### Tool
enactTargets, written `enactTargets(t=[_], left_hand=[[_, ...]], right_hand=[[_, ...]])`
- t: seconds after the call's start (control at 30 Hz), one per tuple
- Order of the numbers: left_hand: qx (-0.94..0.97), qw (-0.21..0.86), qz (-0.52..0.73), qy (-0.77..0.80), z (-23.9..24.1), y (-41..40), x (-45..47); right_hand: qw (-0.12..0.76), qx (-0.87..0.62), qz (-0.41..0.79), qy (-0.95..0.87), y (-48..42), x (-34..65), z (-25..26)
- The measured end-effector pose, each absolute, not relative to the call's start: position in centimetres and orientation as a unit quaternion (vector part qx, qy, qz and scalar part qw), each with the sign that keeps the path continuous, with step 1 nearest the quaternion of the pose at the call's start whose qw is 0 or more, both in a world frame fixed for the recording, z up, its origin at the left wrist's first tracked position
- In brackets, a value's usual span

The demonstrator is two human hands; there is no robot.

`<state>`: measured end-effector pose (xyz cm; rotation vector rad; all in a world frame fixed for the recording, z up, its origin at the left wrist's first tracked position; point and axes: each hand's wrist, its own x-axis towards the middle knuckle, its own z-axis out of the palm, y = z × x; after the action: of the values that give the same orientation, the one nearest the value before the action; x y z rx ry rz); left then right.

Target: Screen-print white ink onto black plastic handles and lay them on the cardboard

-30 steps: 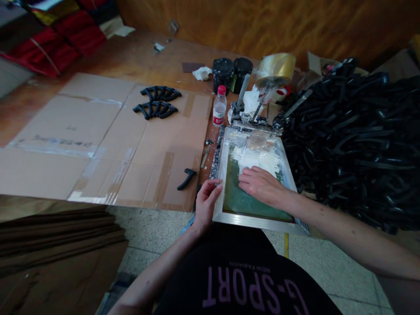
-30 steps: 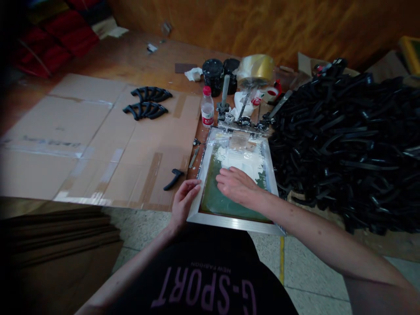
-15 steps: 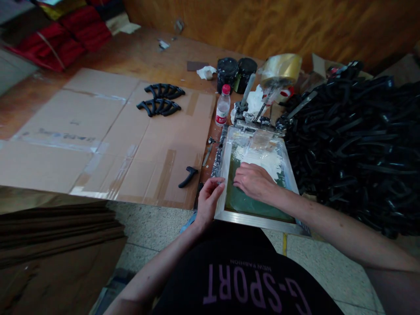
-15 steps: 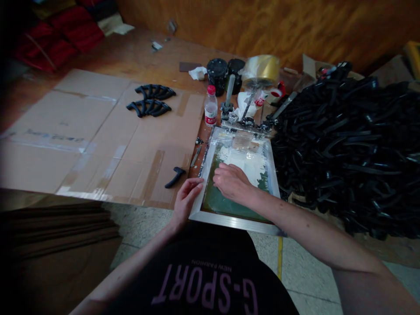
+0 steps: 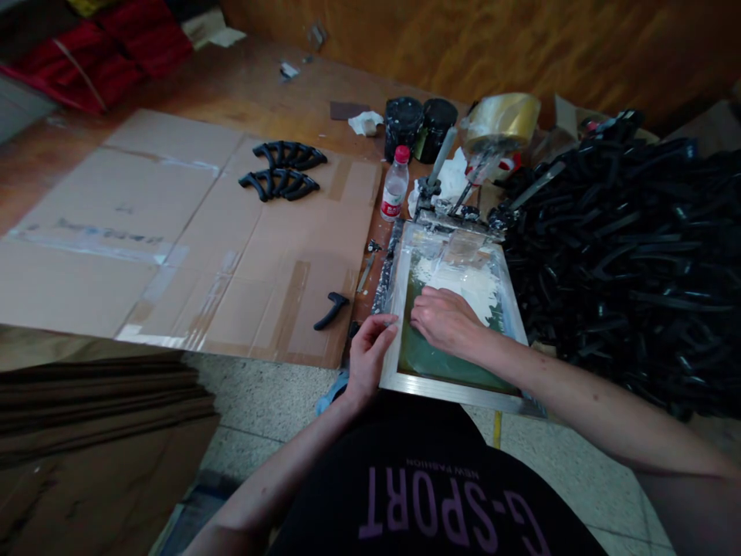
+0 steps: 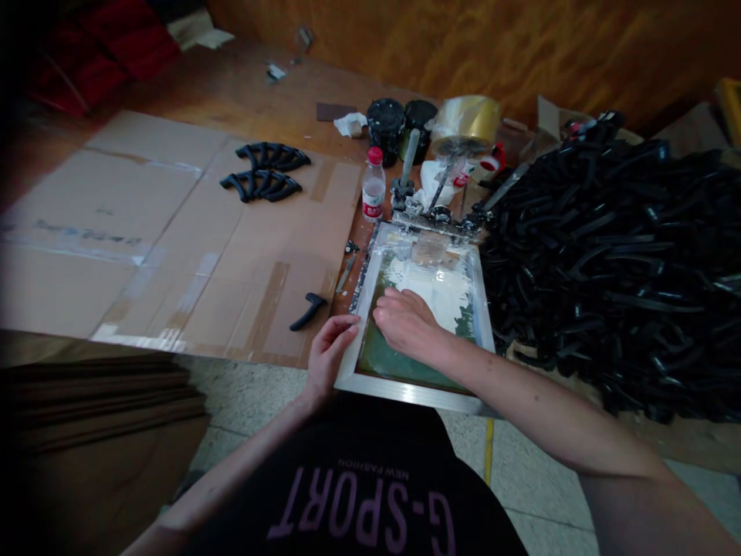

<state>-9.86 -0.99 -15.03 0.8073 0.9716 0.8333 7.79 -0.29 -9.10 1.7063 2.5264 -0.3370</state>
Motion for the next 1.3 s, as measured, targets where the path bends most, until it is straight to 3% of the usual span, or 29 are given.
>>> enactTargets(t=[0.3, 0.73, 1.07, 1.3], left_hand=[[0.377, 0.726, 0.383, 0.429, -15.0, -0.8, -9.9], [0.364, 0.738, 0.369, 0.432, -14.8, -0.9, -9.9], [0.357, 0.772, 0.273, 0.449, -14.5, -0.2, -9.9], [0.511, 0.677, 0.175, 0.499, -14.3, 1.6, -9.3]], right_hand=[[0.057, 0.564, -0.162, 0.808, 0.2, 8.2, -9.0], [0.030, 0.574, -0.144, 0.806, 0.0, 8.0, -8.9], [-0.072, 0.551, -0.151, 0.817, -1.3, 9.0, -7.9], [-0.165, 0.573, -0.143, 0.790, -3.7, 10.3, -7.5]])
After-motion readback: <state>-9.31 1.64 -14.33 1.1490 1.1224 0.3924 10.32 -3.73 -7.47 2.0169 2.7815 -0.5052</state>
